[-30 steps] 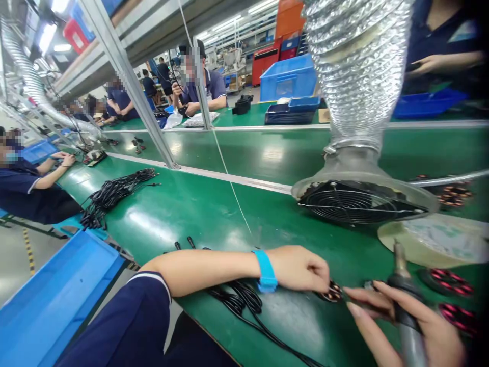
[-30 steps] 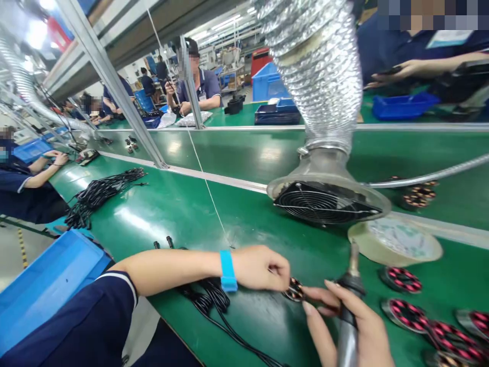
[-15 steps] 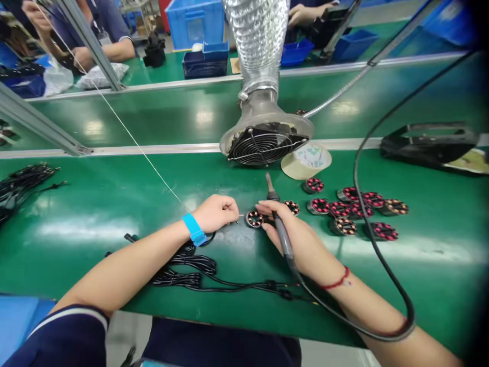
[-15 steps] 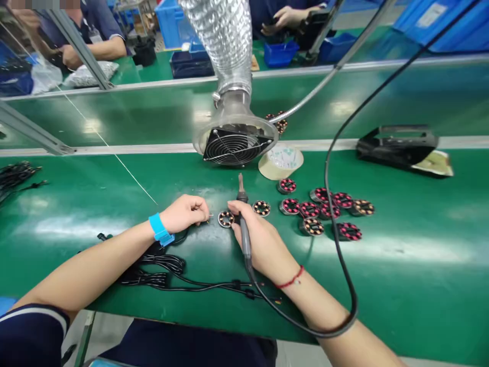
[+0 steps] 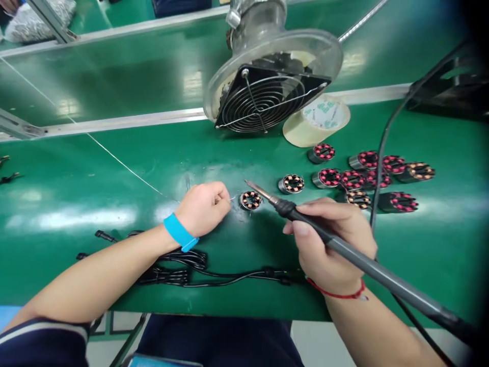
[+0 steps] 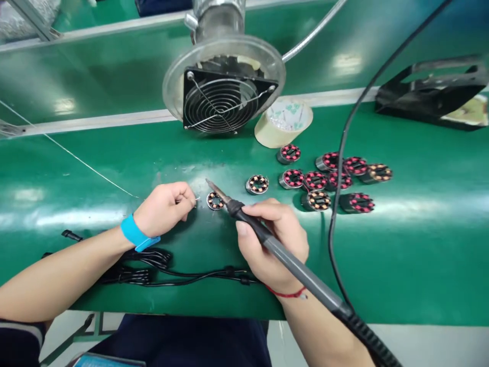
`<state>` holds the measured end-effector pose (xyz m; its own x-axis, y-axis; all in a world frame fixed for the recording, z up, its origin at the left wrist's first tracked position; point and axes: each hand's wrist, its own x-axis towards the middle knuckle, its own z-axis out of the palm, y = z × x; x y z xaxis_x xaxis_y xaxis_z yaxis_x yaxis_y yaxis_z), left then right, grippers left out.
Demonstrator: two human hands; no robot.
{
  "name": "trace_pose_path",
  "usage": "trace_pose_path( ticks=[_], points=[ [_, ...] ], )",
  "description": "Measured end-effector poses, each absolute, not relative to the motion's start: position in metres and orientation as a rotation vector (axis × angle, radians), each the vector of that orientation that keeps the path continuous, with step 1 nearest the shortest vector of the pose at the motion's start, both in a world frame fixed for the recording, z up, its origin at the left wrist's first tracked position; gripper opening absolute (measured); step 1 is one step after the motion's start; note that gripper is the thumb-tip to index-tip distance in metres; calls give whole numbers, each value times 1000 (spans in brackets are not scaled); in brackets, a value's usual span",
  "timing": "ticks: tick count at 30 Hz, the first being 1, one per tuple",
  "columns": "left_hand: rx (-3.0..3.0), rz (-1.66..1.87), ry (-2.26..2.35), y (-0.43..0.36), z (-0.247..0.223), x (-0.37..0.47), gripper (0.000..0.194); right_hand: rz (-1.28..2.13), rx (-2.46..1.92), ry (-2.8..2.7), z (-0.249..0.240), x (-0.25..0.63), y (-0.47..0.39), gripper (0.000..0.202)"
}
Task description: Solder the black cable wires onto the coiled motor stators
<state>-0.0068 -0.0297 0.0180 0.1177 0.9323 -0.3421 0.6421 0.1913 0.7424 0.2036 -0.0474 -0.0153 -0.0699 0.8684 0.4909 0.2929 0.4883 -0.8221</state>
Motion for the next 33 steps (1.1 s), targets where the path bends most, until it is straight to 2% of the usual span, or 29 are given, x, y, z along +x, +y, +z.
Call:
trace_pose_path(
  ticks=[5,33],
  points=[
    [1523,404,1623,-30,20,-5,13,701,-1104,-1680,-19,214,-52,10],
    [1481,456,1608,-29,21,-3,11,672,-1125,-1720,-9,208,-52,12]
  ],
)
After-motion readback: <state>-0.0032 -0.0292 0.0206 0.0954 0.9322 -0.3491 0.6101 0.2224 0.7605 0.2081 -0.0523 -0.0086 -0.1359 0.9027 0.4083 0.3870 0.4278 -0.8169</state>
